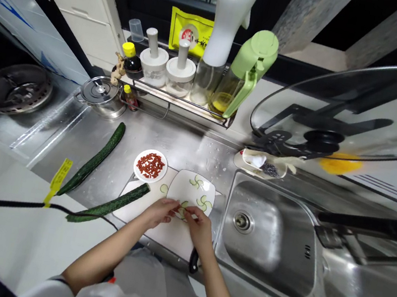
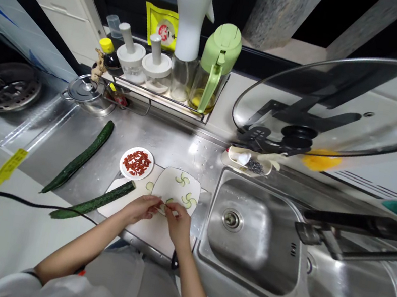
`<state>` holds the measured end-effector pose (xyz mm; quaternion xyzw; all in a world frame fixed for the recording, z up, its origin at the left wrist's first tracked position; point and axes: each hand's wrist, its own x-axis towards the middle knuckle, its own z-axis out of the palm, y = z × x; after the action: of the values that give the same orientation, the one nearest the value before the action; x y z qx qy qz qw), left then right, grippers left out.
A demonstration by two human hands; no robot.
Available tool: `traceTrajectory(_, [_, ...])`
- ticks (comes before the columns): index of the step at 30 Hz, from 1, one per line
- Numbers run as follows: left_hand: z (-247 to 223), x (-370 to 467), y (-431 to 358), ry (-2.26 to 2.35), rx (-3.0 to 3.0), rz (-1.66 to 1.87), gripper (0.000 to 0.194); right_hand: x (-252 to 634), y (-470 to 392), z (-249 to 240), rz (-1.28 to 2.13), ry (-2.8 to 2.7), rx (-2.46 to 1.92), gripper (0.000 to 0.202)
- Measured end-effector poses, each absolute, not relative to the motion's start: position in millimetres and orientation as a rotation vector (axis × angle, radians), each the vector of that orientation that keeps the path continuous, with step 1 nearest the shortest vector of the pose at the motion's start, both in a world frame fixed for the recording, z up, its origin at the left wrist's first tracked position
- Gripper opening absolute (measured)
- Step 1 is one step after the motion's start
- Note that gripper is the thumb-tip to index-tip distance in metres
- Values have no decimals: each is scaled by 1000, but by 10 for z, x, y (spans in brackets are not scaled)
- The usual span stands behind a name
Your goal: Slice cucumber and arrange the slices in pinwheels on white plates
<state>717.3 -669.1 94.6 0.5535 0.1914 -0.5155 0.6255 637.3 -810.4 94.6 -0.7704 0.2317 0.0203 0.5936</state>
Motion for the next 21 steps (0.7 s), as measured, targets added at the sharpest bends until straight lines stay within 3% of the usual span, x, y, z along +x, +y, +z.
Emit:
traceTrajectory(4, [851,7171,-6704,574,1103,-1397,49,6355,-8140,1045,-23,433,-1915,22])
traceTrajectory(8, [792,7188,-6719,611,836,-1511,36,6375,-8174,1135,-19,358,-1938,23])
traceTrajectory(12, [796,7218,-6729,565,884,-1415,21,6389,-8210,1144,18,391,-1890,25])
traceTrajectory(18, [750,7311,-6687,431,1086,-1203,39,6447,-8284,960,62,499,-1849,30])
traceTrajectory(21, [657,7374,-6671,351,1318,-1017,33,6543,-8311,821,53,523,-1943,30])
